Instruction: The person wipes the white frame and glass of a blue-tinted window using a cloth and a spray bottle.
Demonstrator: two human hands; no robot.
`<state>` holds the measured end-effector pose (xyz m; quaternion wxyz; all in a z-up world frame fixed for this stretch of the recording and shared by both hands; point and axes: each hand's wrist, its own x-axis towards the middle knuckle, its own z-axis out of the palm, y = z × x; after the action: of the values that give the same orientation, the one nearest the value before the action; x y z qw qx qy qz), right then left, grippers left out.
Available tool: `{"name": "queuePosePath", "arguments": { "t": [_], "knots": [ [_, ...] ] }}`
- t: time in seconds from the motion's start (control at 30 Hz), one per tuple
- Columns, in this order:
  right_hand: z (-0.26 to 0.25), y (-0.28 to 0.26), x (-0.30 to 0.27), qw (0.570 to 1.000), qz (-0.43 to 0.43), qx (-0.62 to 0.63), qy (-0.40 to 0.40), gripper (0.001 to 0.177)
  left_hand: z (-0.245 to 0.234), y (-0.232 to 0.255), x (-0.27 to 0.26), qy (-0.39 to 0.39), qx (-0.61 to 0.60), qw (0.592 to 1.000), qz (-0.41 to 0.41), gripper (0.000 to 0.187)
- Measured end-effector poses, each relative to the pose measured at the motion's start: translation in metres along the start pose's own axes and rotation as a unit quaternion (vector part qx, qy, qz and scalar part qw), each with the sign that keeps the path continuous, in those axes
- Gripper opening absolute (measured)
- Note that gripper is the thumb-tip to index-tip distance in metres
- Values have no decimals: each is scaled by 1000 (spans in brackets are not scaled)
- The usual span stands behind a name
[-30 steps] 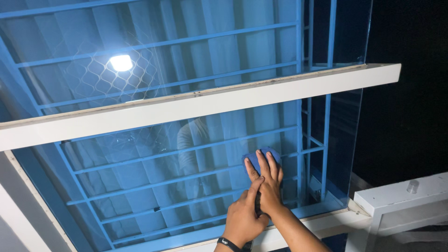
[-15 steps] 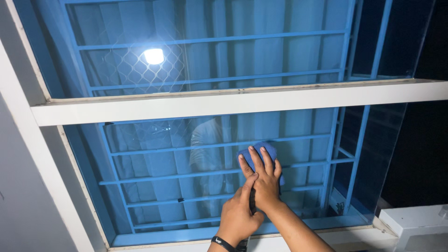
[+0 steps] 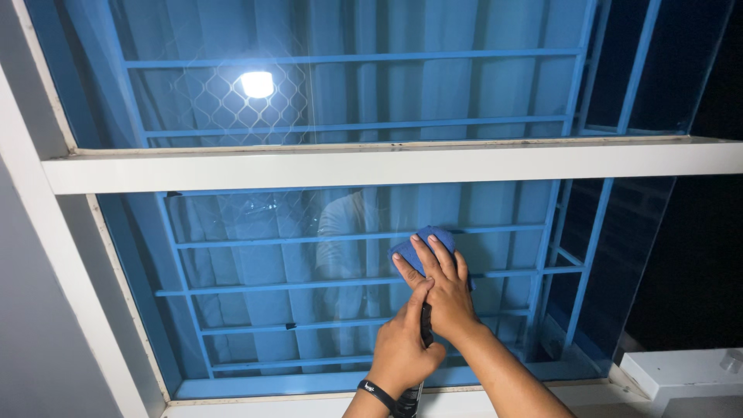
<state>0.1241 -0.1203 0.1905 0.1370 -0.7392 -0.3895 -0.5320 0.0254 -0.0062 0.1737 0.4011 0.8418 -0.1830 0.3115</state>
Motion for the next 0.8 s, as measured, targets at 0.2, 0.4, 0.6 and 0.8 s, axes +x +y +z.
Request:
{"name": "queuePosePath", "arguments": {
  "t": [0.2, 0.4, 0.6, 0.8],
  "knots": [
    [-15, 24, -4, 999, 32, -16, -19, 60, 18, 14, 17, -14, 24, 999, 28, 97],
    [-27, 51, -12, 998, 60, -16, -3, 64, 38, 30, 33, -28, 45, 997, 65, 98],
    [-32, 61, -15, 993, 118, -22, 19, 67, 42, 45, 46, -45, 74, 993, 84, 96],
    [-23, 47, -6, 987, 135, -50, 67, 71, 21, 49, 49, -56, 111, 988, 89, 94]
  ]
}}
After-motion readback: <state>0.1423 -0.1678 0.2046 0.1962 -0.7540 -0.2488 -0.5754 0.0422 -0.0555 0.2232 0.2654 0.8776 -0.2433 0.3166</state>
